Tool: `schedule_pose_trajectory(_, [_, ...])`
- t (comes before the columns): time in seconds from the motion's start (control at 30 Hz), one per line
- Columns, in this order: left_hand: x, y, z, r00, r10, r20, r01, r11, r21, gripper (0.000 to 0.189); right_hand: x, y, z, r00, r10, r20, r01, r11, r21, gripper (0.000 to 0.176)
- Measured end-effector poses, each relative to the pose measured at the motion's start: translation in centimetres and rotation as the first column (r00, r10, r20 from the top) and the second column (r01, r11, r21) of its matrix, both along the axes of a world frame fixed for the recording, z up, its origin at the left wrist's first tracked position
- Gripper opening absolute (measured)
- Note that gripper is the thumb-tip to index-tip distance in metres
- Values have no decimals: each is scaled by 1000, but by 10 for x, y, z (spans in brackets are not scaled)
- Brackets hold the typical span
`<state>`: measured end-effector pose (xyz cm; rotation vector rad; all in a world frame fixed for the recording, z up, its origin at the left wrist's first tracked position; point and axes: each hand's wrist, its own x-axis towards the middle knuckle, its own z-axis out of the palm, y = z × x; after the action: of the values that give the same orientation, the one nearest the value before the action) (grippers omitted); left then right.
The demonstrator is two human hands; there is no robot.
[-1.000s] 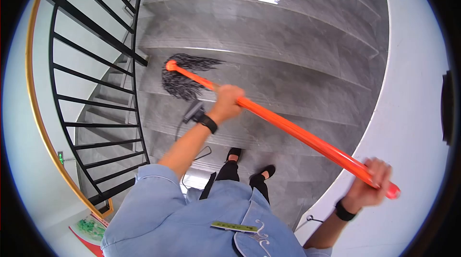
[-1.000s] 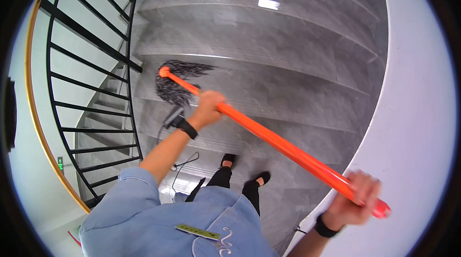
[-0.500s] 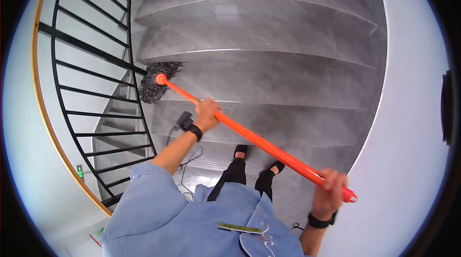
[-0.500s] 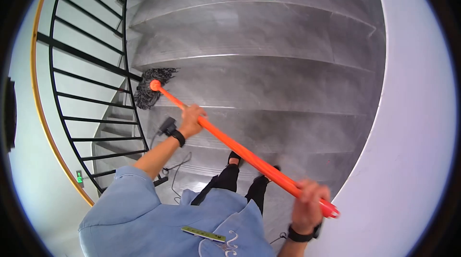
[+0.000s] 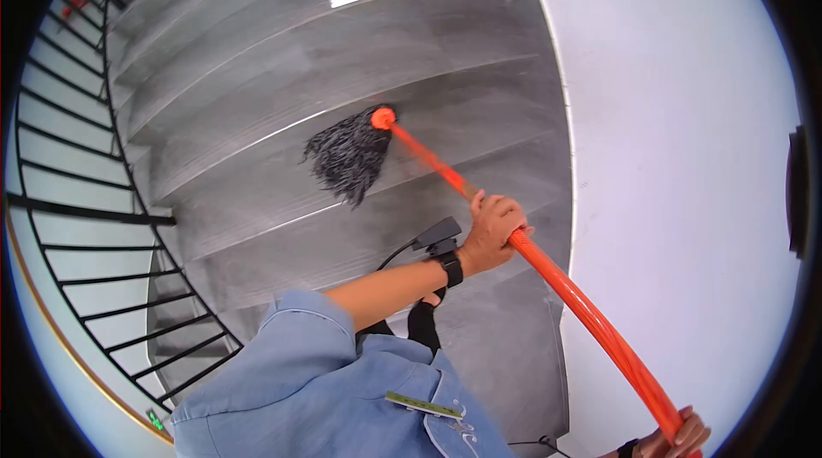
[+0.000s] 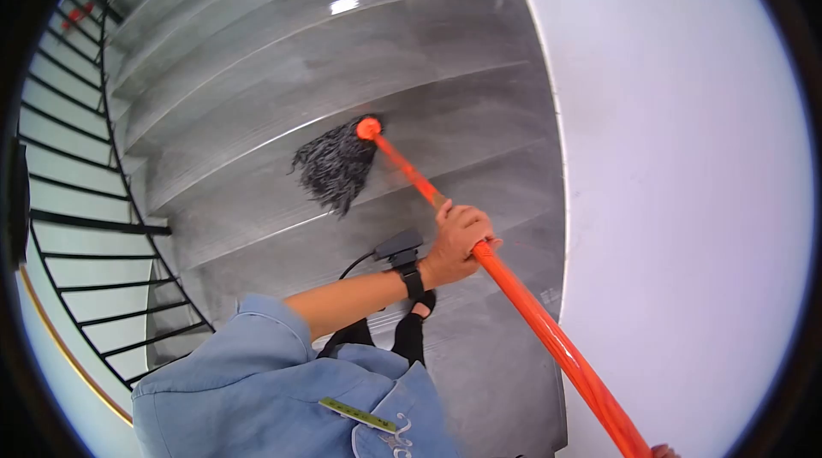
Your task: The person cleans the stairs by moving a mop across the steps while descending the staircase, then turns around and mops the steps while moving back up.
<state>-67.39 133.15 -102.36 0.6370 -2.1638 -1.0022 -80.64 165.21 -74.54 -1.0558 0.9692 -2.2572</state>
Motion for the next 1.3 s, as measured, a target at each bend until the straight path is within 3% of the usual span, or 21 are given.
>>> schedule_pose_trajectory(0.03, [-28,-1,-6,1000,-18,-11,18,1000,5,14,-4,3,-1,997,-5,-71,6,1000,12,28])
schedule_pose_trajectory(0.17, [-129,-29,-47,967,-246,-66,246,969,-2,13,10,-22,-32,869,-400,-293,455,877,152,28])
schedule_pose_trajectory(0.23, [-172,-40,-67,936,-347,-62,344,938,-51,14,5,-50,-51,850,-414,-325,503,821,270,30])
schedule_pose_trajectory(0.3, [-201,-39,-68,954,-169,246,176,984,-8,32,5,-73,-63,770,-535,-346,635,694,340,34])
schedule_pose_trajectory(0.33, [-205,-37,-58,878,-258,402,279,960,6,59,4,-78,-62,732,-579,-359,679,662,316,27])
schedule_pose_trajectory(0.37, [-203,-33,-49,884,-258,390,282,959,-4,59,4,-87,-65,699,-616,-364,713,635,297,20])
schedule_pose_trajectory(0.43, [-185,-19,-32,935,-347,79,349,937,-17,75,-17,-98,-60,707,-544,-452,687,680,256,19])
schedule_pose_trajectory(0.47, [-174,-17,-14,929,-370,21,370,929,-12,79,-20,-110,-49,709,-544,-449,677,704,215,19])
schedule_pose_trajectory(0.53, [-126,-27,48,932,-361,-41,359,932,-50,83,-4,-149,-11,654,-561,-508,689,719,94,19])
schedule_pose_trajectory(0.57, [-98,-35,84,883,-427,-195,437,899,9,85,4,-174,7,593,-582,-557,708,706,17,19])
schedule_pose_trajectory(0.6, [-69,-46,118,812,-473,-342,519,853,51,86,14,-198,22,648,-546,-530,650,760,11,19])
schedule_pose_trajectory(0.7, [41,-96,223,838,-372,-399,409,913,8,91,33,-294,35,776,-401,-487,524,840,142,12])
schedule_pose_trajectory(0.8, [161,-146,296,880,-229,-415,153,966,-209,100,68,-405,12,737,-188,-649,475,827,299,19])
schedule_pose_trajectory(0.87, [223,-155,302,867,-171,-468,90,977,-191,104,123,-458,-13,808,-12,-588,292,876,383,21])
schedule_pose_trajectory(0.93, [272,-149,292,839,-125,-530,47,986,-158,107,193,-493,-43,599,30,-800,279,929,244,26])
schedule_pose_trajectory(1.03, [325,-130,256,525,336,-782,-90,935,342,73,302,-503,-88,336,47,-940,209,970,124,28])
schedule_pose_trajectory(1.07, [346,-125,244,380,515,-769,-88,847,524,54,337,-494,-94,342,76,-936,125,984,126,26])
schedule_pose_trajectory(1.1, [371,-121,238,297,583,-756,-169,811,560,28,370,-485,-98,349,105,-931,45,991,129,24])
schedule_pose_trajectory(1.2, [448,-86,241,197,620,-759,-204,783,587,32,438,-452,-94,349,244,-905,-105,970,221,21])
schedule_pose_trajectory(1.27, [486,-59,256,164,639,-751,-321,755,572,34,458,-436,-93,406,350,-844,-351,913,210,22])
schedule_pose_trajectory(1.3, [504,-49,265,130,624,-771,-343,758,555,37,455,-434,-103,421,350,-837,-335,917,216,22])
